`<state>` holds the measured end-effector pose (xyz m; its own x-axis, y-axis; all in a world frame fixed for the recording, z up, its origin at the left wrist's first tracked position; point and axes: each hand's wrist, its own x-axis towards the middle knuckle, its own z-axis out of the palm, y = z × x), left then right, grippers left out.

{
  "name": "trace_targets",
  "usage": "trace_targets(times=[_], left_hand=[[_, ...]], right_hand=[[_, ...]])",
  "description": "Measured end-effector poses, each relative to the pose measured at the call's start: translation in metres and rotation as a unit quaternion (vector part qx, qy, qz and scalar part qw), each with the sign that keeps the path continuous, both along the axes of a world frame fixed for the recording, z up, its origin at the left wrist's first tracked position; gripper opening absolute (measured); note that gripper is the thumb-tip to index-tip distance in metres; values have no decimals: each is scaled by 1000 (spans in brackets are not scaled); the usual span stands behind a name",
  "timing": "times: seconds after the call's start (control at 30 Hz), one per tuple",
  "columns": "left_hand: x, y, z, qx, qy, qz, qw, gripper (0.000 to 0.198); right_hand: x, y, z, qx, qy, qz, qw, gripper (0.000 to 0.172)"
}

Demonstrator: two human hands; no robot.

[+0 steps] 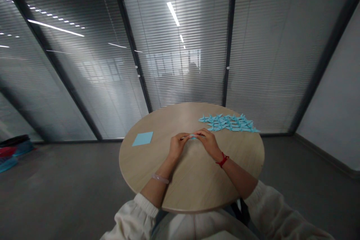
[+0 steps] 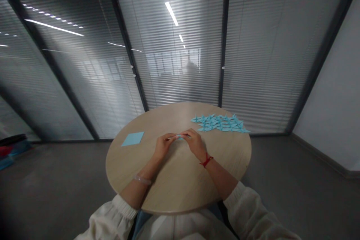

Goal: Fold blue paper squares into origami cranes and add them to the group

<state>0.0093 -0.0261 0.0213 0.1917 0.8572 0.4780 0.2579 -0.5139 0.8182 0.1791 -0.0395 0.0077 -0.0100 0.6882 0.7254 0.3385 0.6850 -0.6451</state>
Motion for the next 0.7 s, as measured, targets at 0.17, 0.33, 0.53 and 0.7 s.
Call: trace_targets(times=[0.17, 0.33, 0.53, 0.7], left_hand=[[0, -1, 0, 43, 17, 33, 998, 23], [1, -5, 3, 77, 21, 34, 996, 23], [0, -6, 2, 90, 37, 41, 994, 19], [-1, -5, 3, 113, 50, 39, 992, 19]], right_hand=[[-1, -1, 3, 2, 10, 1, 1000, 21], [-2, 1, 2, 8, 18, 3, 1000, 21], [-1, 3, -3, -5, 1, 9, 1000, 23], [1, 5, -6, 5, -6, 8, 1000, 21]])
